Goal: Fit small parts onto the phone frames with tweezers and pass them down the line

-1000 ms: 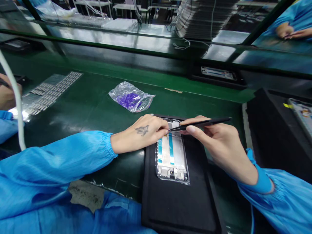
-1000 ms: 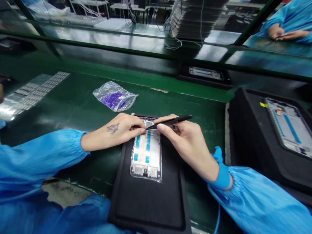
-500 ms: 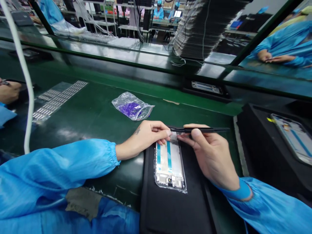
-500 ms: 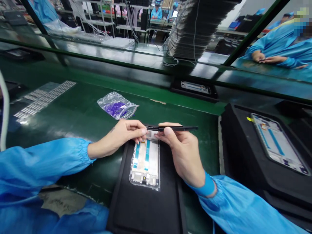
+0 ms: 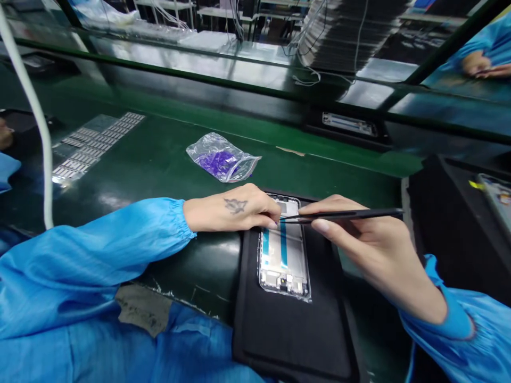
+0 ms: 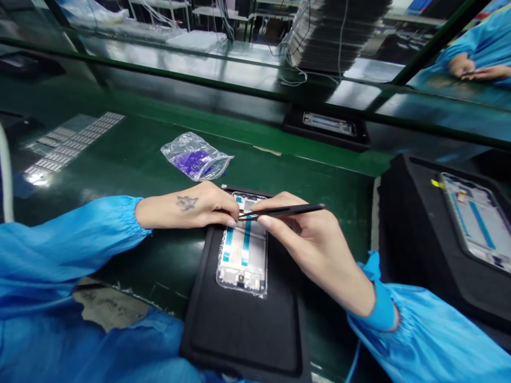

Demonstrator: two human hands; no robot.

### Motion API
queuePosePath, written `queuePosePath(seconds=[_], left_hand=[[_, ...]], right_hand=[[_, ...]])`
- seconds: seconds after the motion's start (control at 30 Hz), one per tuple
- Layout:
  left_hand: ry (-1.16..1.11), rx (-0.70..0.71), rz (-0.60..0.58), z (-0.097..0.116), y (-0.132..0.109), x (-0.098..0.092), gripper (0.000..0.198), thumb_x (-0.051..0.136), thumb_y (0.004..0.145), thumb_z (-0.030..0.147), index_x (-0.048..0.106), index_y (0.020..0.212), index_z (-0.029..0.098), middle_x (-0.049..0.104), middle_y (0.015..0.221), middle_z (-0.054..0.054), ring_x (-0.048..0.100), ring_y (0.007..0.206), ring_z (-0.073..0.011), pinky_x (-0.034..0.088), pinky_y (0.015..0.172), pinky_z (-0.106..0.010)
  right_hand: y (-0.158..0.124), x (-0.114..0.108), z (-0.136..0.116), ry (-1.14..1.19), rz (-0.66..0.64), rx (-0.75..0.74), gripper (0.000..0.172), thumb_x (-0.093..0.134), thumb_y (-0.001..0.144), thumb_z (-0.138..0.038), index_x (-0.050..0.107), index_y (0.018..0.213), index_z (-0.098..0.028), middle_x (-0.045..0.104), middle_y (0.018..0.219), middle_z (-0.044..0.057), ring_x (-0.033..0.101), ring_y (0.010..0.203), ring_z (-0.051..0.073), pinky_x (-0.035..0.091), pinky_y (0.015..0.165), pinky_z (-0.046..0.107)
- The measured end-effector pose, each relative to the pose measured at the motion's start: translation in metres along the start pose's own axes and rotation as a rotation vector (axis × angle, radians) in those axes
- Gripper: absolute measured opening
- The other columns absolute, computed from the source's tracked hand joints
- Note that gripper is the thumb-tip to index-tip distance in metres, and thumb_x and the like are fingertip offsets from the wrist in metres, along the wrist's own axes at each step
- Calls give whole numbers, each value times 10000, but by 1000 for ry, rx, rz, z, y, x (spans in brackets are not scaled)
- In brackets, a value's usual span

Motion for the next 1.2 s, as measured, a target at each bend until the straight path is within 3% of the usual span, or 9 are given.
queuePosePath(seconds=[0.47,0.97,1.1,1.2], left_hand=[[70,10,-116,5,1,2,203,576,987,186,662,811,130,637,732,-6,571,666,-120,394,661,-232],[44,-5,-154,5,0,3,205,559,999,215,698,872,133,693,796,-24,613,705,-125,422,700,-226],[-19,-10,-34,-1,1,0,204,577,990,258,724,909,143,705,825,-29,628,733,-129,436,700,-225],[-309,-146,116,-18,3,-1,254,573,990,324,739,1014,133,723,826,-46,644,684,-123,485,640,-216]], right_hand=[[-4,6,-5,-97,-152,-101,163,668,918,-268,738,1062,-296,764,1036,-8,700,968,179,545,865,287],[-2,7,-11,-72,-174,-104,144,679,909,-272,748,1034,-272,770,1012,-2,710,948,173,550,820,261],[0,3,-2,-7,-61,-13,109,696,890,-292,779,955,-266,769,944,10,715,903,192,556,819,289],[1,1,20,248,81,198,143,694,887,-367,782,878,-254,761,892,15,724,850,199,585,803,317]])
Point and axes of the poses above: each hand's wrist, its own y-axis towards the middle knuckle, its own x-axis out of the palm, z = x × y, the point moved 5 cm from there along y, towards the middle knuckle
